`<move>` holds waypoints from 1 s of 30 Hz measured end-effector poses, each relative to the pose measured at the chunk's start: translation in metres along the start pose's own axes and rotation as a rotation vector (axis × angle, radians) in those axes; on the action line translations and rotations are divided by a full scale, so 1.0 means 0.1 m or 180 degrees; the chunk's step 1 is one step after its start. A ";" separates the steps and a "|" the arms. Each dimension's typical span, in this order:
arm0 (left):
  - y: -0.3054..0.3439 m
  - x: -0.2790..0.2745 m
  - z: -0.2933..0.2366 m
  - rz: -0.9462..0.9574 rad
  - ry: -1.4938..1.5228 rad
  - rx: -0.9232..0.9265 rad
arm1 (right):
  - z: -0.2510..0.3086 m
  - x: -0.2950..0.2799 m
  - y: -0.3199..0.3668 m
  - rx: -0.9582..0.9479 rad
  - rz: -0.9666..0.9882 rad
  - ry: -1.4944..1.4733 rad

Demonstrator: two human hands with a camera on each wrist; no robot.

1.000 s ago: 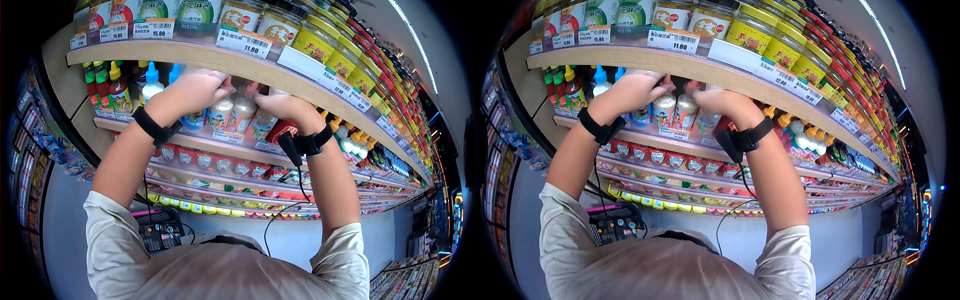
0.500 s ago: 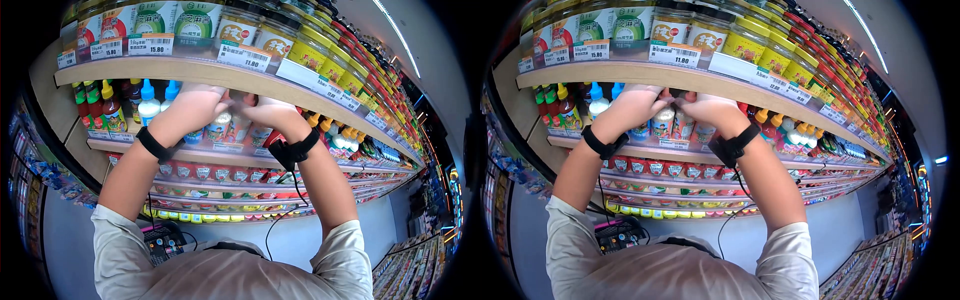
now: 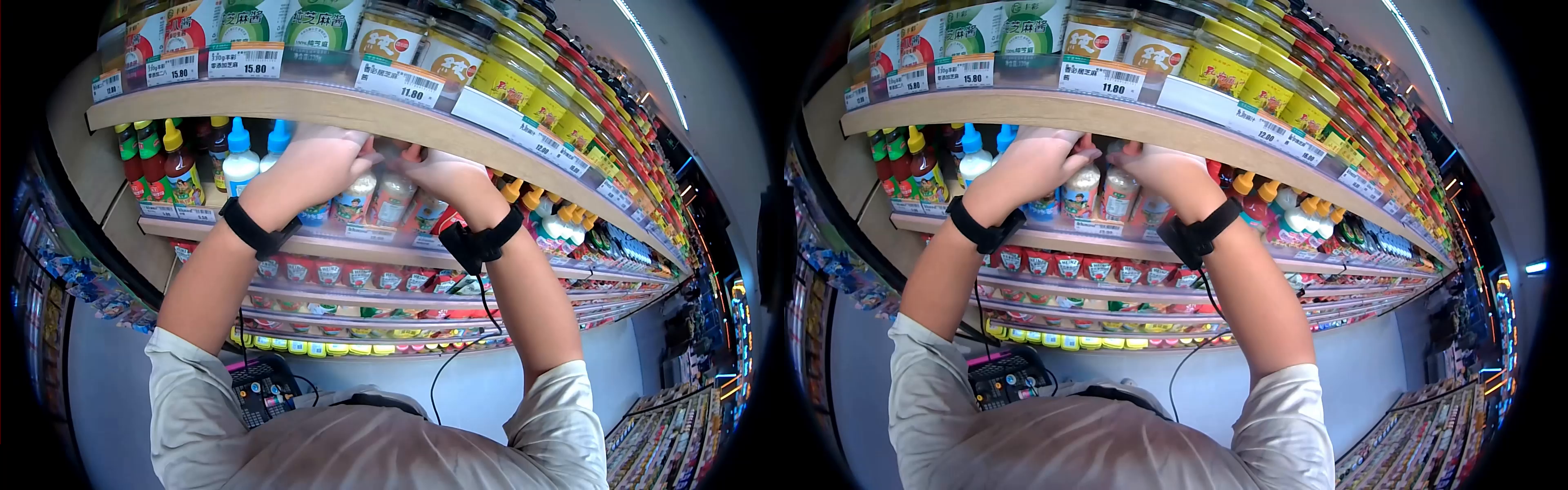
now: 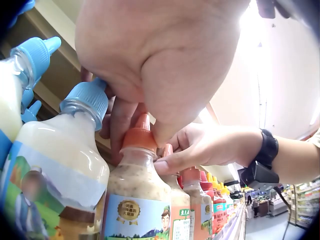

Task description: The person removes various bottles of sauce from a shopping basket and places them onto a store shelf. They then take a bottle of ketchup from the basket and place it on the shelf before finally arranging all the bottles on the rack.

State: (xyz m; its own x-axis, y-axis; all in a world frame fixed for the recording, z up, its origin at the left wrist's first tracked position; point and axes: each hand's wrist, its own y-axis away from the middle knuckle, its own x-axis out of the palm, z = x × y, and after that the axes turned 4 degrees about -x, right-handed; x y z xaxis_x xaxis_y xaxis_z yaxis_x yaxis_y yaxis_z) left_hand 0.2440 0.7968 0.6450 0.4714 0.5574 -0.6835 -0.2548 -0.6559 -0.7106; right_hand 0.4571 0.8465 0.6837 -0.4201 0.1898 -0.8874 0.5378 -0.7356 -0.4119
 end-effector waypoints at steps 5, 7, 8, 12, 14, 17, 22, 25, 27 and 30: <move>0.15 -0.02 -0.24 -0.0202 -0.0846 0.0078 | 0.02 -0.17 0.04 0.0470 0.0821 -0.0591; 0.25 -0.06 -0.43 -0.0275 -0.1021 0.0250 | -0.06 -0.17 0.15 -0.0098 0.0549 -0.0677; 0.31 -0.02 -0.49 -0.0311 -0.0905 0.0379 | -0.08 -0.17 0.19 -0.0147 0.0505 -0.0763; 0.43 0.18 -0.72 -0.0027 -0.0674 0.0409 | -0.11 -0.24 0.29 -0.0224 0.0548 -0.0788; 0.41 0.23 -0.81 -0.0237 -0.0876 0.0219 | -0.08 -0.31 0.36 -0.0261 0.0538 -0.0648; 0.36 0.29 -0.90 -0.0308 -0.0963 -0.0014 | -0.14 -0.31 0.44 -0.0399 0.0484 -0.0748; 0.34 0.53 -0.92 -0.0327 -0.0964 -0.0114 | -0.28 -0.36 0.44 -0.0854 0.0762 -0.0936; 0.33 0.58 -0.89 -0.0383 -0.0758 -0.0243 | -0.26 -0.38 0.43 -0.0897 0.0682 -0.0732; 0.32 0.57 -0.89 -0.0366 -0.0419 -0.0442 | -0.27 -0.34 0.43 -0.0945 0.0525 -0.0557; 0.35 0.59 -0.86 -0.0355 -0.0266 -0.0508 | -0.28 -0.26 0.42 -0.0997 0.0389 -0.0553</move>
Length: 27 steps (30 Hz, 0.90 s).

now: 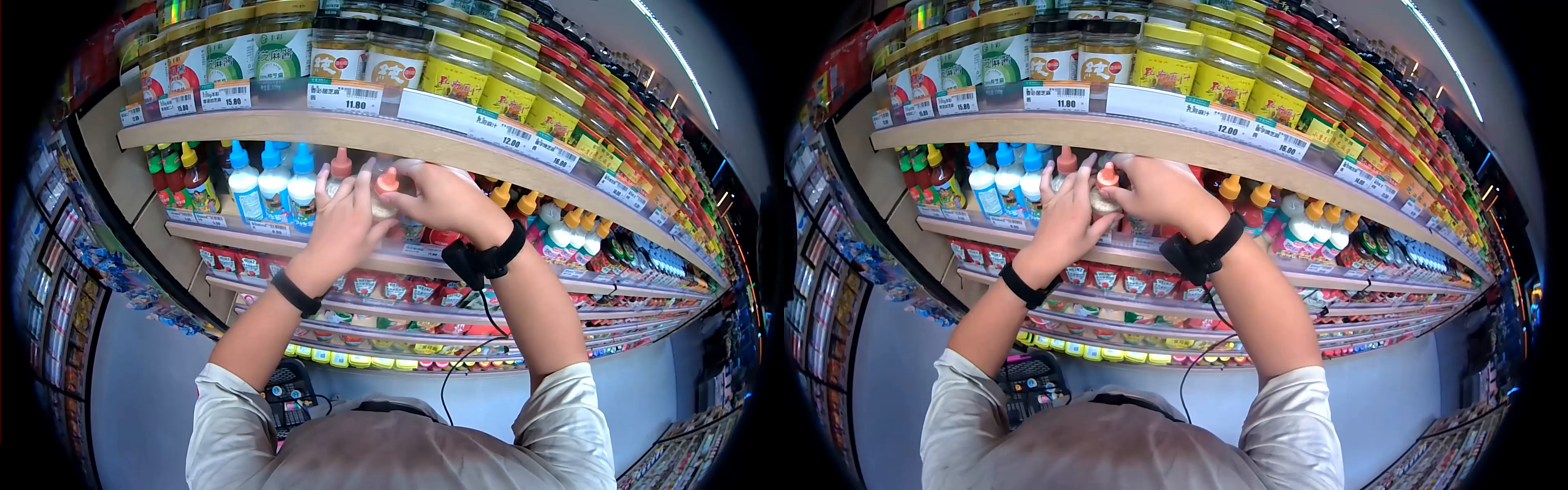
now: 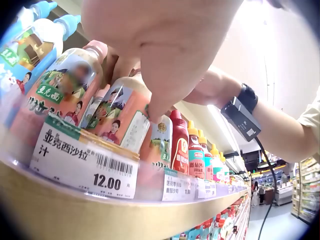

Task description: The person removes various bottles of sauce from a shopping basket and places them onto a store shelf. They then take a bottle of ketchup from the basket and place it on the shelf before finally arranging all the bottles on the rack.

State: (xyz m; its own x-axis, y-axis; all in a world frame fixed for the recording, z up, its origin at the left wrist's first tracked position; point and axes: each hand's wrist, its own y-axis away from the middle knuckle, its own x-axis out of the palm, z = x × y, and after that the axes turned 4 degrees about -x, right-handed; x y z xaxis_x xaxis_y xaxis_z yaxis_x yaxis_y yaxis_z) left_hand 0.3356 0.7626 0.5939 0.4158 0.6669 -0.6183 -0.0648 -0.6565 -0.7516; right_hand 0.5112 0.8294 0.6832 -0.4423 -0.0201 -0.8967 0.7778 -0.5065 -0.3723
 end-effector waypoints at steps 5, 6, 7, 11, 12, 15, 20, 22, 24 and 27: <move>0.01 0.04 0.06 -0.0236 0.0005 0.0077 | 0.08 0.10 -0.01 -0.0066 -0.0236 0.0302; 0.02 0.03 0.05 -0.0203 0.0057 0.0020 | 0.09 0.12 0.00 -0.0093 -0.0323 0.0351; 0.03 0.02 0.04 -0.0177 0.0104 -0.0035 | 0.10 0.13 0.00 -0.0127 -0.0413 0.0402; 0.03 0.04 0.01 -0.0392 -0.0153 0.0093 | 0.11 0.23 -0.02 0.0019 -0.0621 0.0466; 0.02 0.06 0.01 -0.0370 -0.0226 0.0077 | 0.14 0.24 -0.04 0.0102 -0.0646 0.0500; 0.02 0.10 -0.04 -0.0399 -0.0537 0.0124 | 0.15 0.27 -0.08 0.0262 -0.0655 0.0559; 0.07 0.12 -0.08 -0.0304 -0.0786 -0.0029 | 0.19 0.28 -0.19 0.0628 -0.0732 0.0617; 0.19 0.14 -0.07 -0.0284 -0.0594 -0.0083 | 0.15 0.31 -0.24 0.0650 -0.0734 0.0742; 0.38 0.13 -0.01 -0.0332 -0.0554 0.0013 | 0.06 0.29 -0.28 0.0460 -0.0672 0.0862; 0.66 0.12 0.11 -0.0434 -0.0150 0.0157 | 0.03 0.26 -0.39 0.0918 -0.0378 0.0462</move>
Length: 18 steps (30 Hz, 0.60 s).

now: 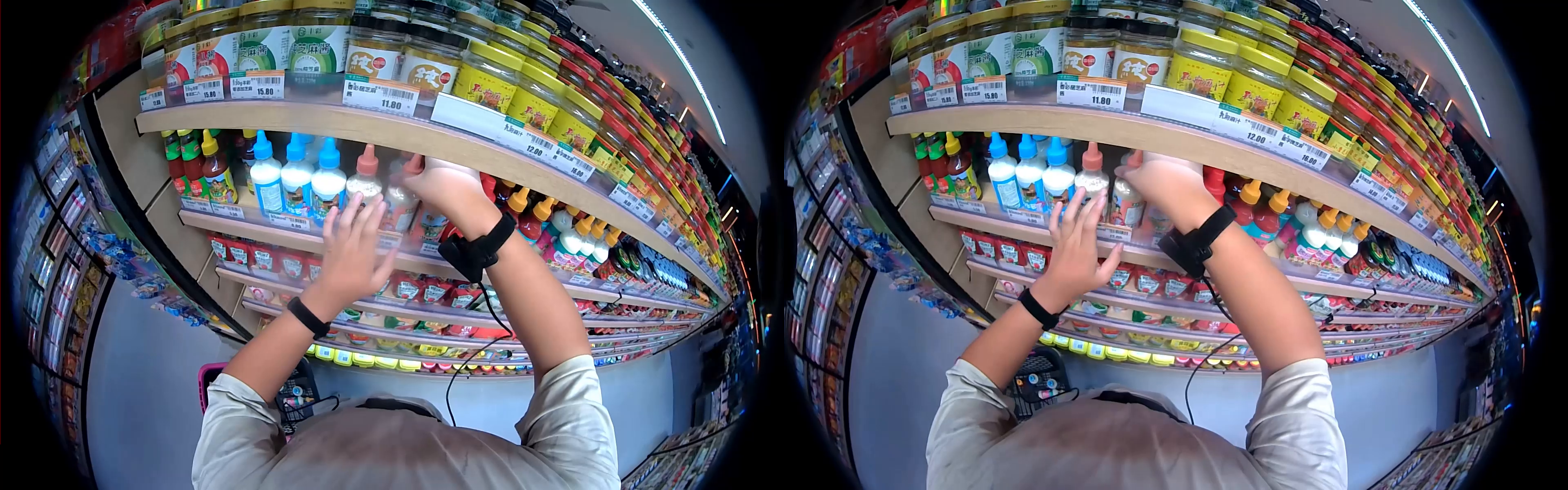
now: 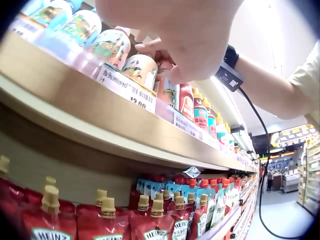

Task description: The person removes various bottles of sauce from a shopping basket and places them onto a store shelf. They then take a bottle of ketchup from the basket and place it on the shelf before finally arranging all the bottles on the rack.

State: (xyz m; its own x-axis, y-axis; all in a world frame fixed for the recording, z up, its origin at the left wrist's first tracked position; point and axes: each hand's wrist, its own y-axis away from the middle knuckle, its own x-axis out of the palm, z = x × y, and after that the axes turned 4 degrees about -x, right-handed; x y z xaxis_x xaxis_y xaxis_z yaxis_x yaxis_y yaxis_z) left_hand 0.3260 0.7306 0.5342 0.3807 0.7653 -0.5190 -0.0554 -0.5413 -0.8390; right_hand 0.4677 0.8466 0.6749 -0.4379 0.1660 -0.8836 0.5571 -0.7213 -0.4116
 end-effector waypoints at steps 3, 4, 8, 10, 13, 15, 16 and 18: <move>0.19 -0.04 0.08 -0.0071 0.0323 -0.0049 | 0.12 -0.16 -0.05 0.0558 0.0590 -0.0495; 0.21 -0.06 0.11 -0.0067 0.0384 -0.0064 | 0.14 -0.19 -0.05 0.0670 0.0762 -0.0575; 0.11 -0.18 0.23 -0.0179 0.0453 -0.0120 | 0.08 -0.20 -0.04 -0.0224 0.0641 -0.0344; 0.04 -0.19 0.33 -0.0266 0.0752 -0.0100 | 0.09 -0.19 -0.01 -0.0305 0.0701 -0.0386; -0.17 -0.34 0.37 -0.0278 0.0786 0.0085 | 0.00 -0.23 -0.03 -0.0484 0.0846 -0.0799; -0.32 -0.38 0.41 -0.0252 0.0814 0.0171 | -0.02 -0.22 -0.06 -0.0621 0.0819 -0.0795; -0.38 -0.40 0.41 -0.0200 0.0709 0.0209 | -0.04 -0.23 -0.04 -0.0675 0.0800 -0.0790; -0.49 -0.42 0.44 -0.0116 0.0497 0.0291 | -0.01 -0.22 -0.02 -0.0574 0.0705 -0.0433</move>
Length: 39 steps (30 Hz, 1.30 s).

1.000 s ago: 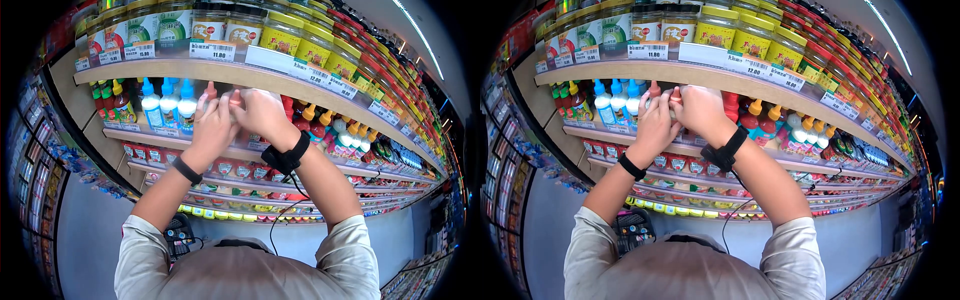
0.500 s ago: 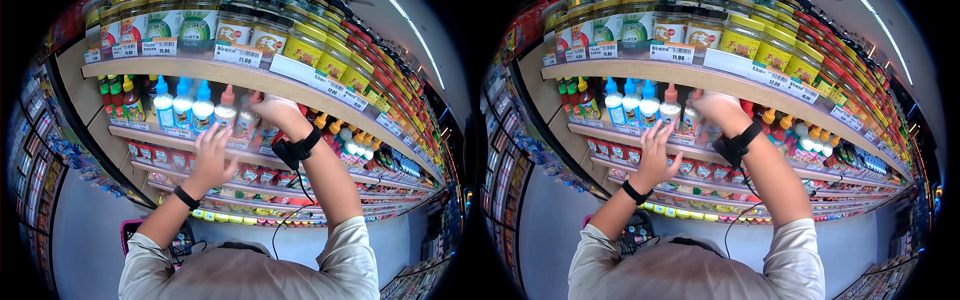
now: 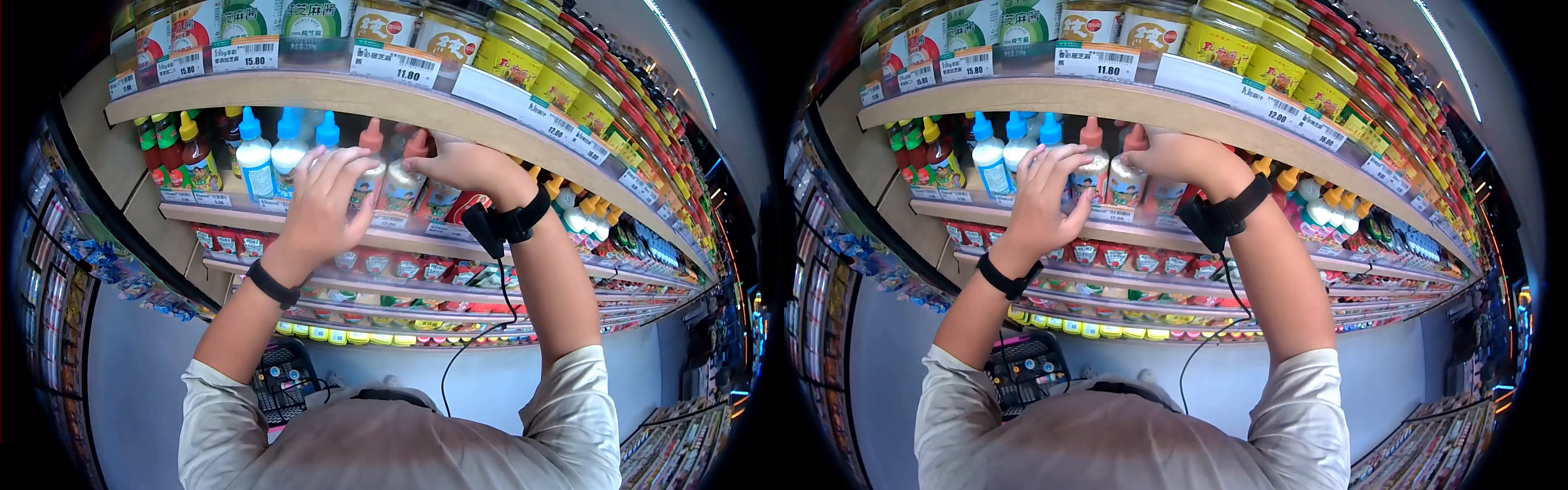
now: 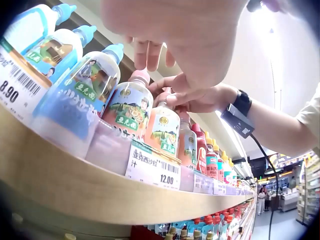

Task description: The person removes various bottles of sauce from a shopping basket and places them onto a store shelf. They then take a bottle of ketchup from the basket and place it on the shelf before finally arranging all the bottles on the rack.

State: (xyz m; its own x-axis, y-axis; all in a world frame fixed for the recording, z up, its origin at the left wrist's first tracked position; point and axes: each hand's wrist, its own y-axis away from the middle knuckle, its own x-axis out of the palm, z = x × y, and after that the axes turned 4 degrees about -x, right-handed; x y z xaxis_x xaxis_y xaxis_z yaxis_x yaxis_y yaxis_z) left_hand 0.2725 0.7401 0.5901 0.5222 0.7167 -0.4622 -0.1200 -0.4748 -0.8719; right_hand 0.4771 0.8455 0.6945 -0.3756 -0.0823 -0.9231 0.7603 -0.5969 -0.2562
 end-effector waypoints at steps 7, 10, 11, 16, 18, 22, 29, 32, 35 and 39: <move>-0.10 0.00 0.13 0.0051 -0.0358 -0.0043 | 0.13 0.06 0.10 0.0285 -0.0481 0.0317; -0.17 -0.01 0.14 -0.0026 -0.0357 -0.0063 | 0.05 0.12 0.08 0.0397 -0.0482 0.0274; -0.20 -0.01 0.13 -0.0048 -0.0419 -0.0002 | 0.04 0.14 0.07 0.0460 -0.0452 0.0139; -0.31 -0.02 0.11 0.0075 -0.0770 0.0286 | 0.00 0.12 0.07 0.0258 -0.0438 0.0282; -0.32 -0.02 0.10 0.0237 -0.0936 0.0242 | 0.08 0.08 0.10 0.0368 -0.0297 0.0117; -0.36 -0.05 -0.01 0.0268 -0.1103 0.0238 | 0.01 0.04 0.09 0.0169 -0.0225 0.0074; -0.38 0.08 -0.18 0.0536 -0.0835 0.0370 | -0.09 0.09 0.08 0.0141 -0.0197 -0.0011; -0.41 0.17 -0.20 0.0637 -0.0957 0.0234 | -0.08 0.07 0.11 0.0043 -0.0231 0.0151; -0.38 0.29 -0.25 0.0868 -0.1076 0.0246 | 0.00 0.02 0.14 0.0156 -0.0110 0.0130; -0.31 0.47 -0.21 0.0497 -0.0733 0.0160 | -0.09 0.17 0.16 -0.0079 -0.0834 0.0174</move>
State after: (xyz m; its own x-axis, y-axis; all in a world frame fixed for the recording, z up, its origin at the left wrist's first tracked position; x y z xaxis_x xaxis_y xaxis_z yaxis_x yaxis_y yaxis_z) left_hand 0.3185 0.7771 0.5987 0.2891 0.7368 -0.6112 -0.2288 -0.5668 -0.7915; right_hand 0.4876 0.8420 0.6723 -0.5327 0.1163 -0.8383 0.6539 -0.5723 -0.4949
